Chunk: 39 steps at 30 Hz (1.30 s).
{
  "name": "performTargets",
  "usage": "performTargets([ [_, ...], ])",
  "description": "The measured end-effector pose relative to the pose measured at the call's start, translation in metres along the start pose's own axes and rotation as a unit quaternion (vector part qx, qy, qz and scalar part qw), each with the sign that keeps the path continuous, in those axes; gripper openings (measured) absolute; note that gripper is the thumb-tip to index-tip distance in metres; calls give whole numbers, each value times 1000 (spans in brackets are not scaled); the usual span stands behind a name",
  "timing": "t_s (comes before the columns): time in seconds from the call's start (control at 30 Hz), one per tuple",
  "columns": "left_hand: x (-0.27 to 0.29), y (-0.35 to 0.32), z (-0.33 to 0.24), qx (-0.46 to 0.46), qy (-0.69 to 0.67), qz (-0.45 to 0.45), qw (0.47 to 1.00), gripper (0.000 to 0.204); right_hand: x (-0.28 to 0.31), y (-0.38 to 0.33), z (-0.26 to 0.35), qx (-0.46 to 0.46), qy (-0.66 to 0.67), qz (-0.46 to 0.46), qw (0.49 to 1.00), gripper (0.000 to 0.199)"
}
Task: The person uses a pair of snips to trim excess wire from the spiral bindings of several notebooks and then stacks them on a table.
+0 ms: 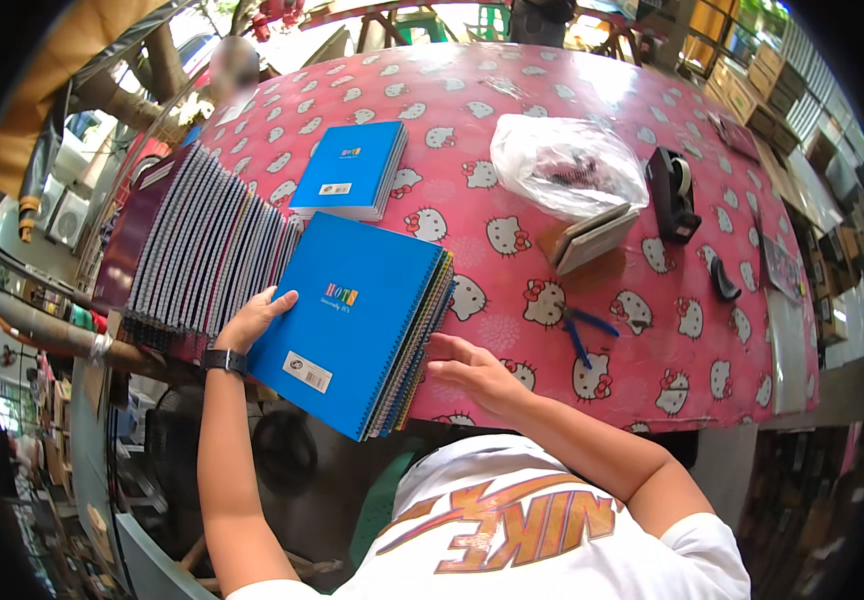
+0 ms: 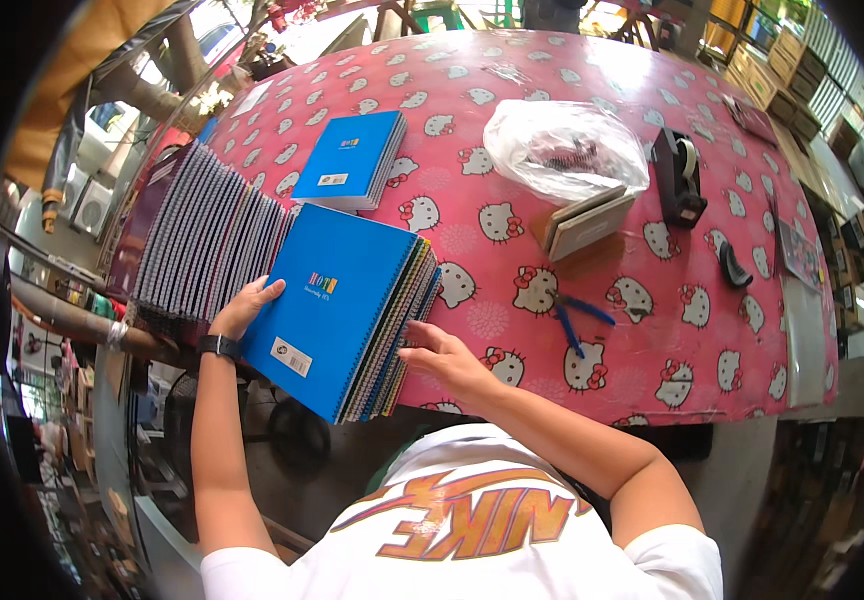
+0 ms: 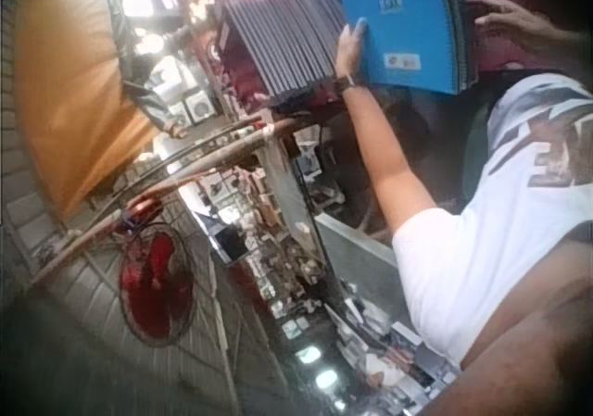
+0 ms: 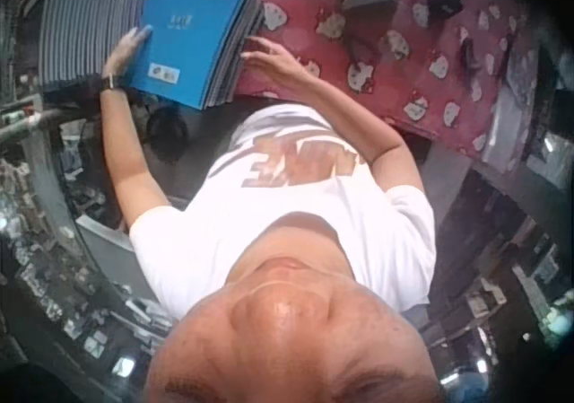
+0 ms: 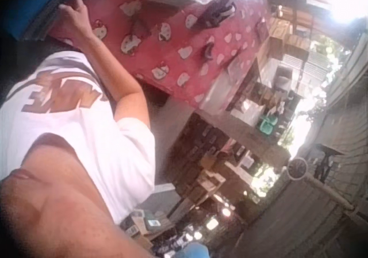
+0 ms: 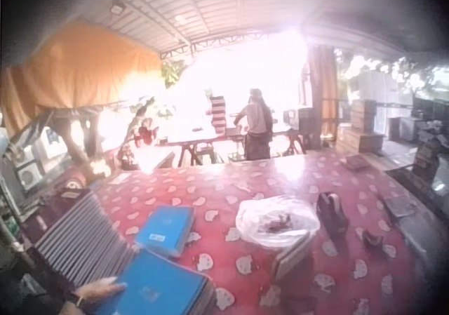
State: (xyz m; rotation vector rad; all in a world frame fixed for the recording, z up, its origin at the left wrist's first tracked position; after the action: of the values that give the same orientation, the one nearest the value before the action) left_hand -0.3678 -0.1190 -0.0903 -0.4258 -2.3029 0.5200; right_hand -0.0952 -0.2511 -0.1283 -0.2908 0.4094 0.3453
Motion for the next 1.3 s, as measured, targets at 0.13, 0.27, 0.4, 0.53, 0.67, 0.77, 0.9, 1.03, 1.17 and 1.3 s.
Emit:
performTargets([
  [0.13,-4,8,7,2,-45,48,998,95,-7,8,-20,-58,199,-81,975,66],
  [0.27,0,10,13,15,-67,57,996,90,-9,11,-21,-65,270,-125,953,65],
  [0.4,-3,16,18,29,-121,77,989,84,-6,19,-21,-80,275,-125,950,63],
  [0.53,3,-5,1,49,-144,88,984,83,-19,25,-7,-81,178,-79,978,79],
  [0.67,1,-19,7,60,-264,105,957,79,-33,27,2,-96,135,-26,986,96],
  [0.77,4,-37,-11,10,-241,89,966,77,-39,27,7,-122,168,-29,978,94],
  [0.9,19,-88,-68,-103,-205,-40,973,67,-40,32,11,-101,178,-5,979,91],
  [1.03,18,-157,-113,-142,-143,-151,968,69,-37,39,24,-15,220,-9,975,83],
  [1.17,18,-205,-121,-244,-118,-187,944,75,-53,33,71,74,279,39,957,74],
  [1.3,43,-244,-92,-315,-253,-316,858,80,-67,31,177,233,125,83,961,62],
])
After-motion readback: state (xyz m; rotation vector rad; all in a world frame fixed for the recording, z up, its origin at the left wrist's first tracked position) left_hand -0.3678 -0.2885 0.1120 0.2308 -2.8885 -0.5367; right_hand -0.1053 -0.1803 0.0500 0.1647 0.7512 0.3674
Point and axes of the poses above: each hand's wrist, its own y-axis towards the middle knuckle, its own x-axis out of the back of the hand, z = x × y, the point moved 10 cm from there along y, towards the middle knuckle, and after that the axes turned 1 degree about y, right-handed, at the moved point
